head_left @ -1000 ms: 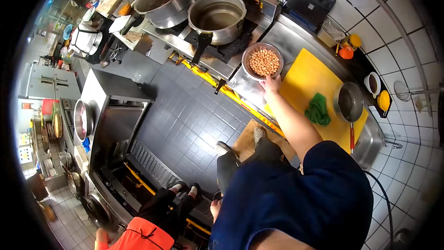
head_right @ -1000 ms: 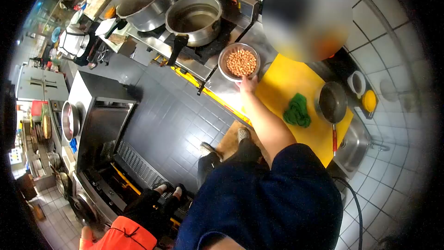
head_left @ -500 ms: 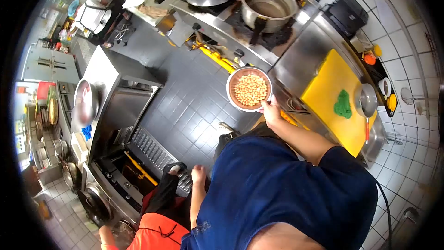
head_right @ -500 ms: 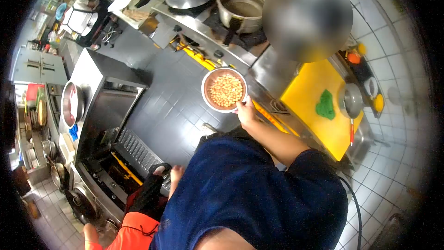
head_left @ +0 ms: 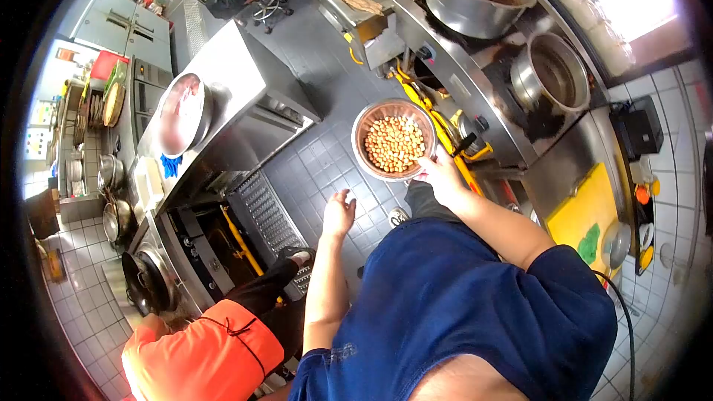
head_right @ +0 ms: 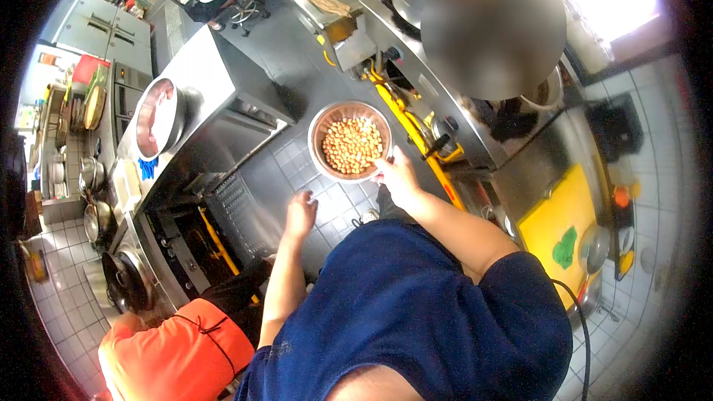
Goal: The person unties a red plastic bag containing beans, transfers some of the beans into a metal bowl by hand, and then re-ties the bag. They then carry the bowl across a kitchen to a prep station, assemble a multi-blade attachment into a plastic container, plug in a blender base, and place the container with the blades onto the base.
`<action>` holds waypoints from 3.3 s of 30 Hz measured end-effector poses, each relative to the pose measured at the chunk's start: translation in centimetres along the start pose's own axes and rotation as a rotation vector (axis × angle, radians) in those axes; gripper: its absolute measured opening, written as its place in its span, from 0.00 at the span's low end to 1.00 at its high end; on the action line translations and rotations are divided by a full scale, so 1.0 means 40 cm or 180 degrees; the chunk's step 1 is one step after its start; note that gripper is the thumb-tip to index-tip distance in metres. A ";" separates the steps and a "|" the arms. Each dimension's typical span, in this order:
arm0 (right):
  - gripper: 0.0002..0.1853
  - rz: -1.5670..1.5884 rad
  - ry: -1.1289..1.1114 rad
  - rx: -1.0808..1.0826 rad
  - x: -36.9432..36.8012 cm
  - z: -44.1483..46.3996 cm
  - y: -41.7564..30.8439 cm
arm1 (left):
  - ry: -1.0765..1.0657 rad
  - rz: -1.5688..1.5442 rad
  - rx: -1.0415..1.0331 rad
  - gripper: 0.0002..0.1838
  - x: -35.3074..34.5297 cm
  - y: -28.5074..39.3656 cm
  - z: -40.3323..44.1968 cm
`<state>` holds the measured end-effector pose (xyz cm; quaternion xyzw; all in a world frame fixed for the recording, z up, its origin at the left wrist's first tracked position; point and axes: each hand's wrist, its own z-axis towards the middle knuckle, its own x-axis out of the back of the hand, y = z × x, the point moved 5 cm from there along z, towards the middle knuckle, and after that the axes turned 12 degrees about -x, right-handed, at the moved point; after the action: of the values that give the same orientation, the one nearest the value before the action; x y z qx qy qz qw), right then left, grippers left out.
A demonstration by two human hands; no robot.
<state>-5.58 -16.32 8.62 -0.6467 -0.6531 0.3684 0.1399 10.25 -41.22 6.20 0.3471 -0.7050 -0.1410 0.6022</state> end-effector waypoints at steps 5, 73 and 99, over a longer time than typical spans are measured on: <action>0.13 -0.0334 -0.0198 0.0182 -0.149 0.155 -0.171 | -0.0005 0.0028 0.0162 0.19 0.002 -0.093 0.058; 0.18 -0.0694 0.1197 0.0583 -0.998 1.204 -0.920 | -0.0984 -0.4357 0.0598 0.29 0.900 -0.144 1.769; 0.19 0.1715 0.3103 0.0436 0.163 1.363 0.101 | -0.0544 -0.3739 0.0557 0.27 0.866 -0.080 1.732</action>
<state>-39.33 -26.93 -33.57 -0.8755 -0.2992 0.0912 0.3683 -55.50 -81.54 13.95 0.7144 -0.4500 -0.4191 0.3338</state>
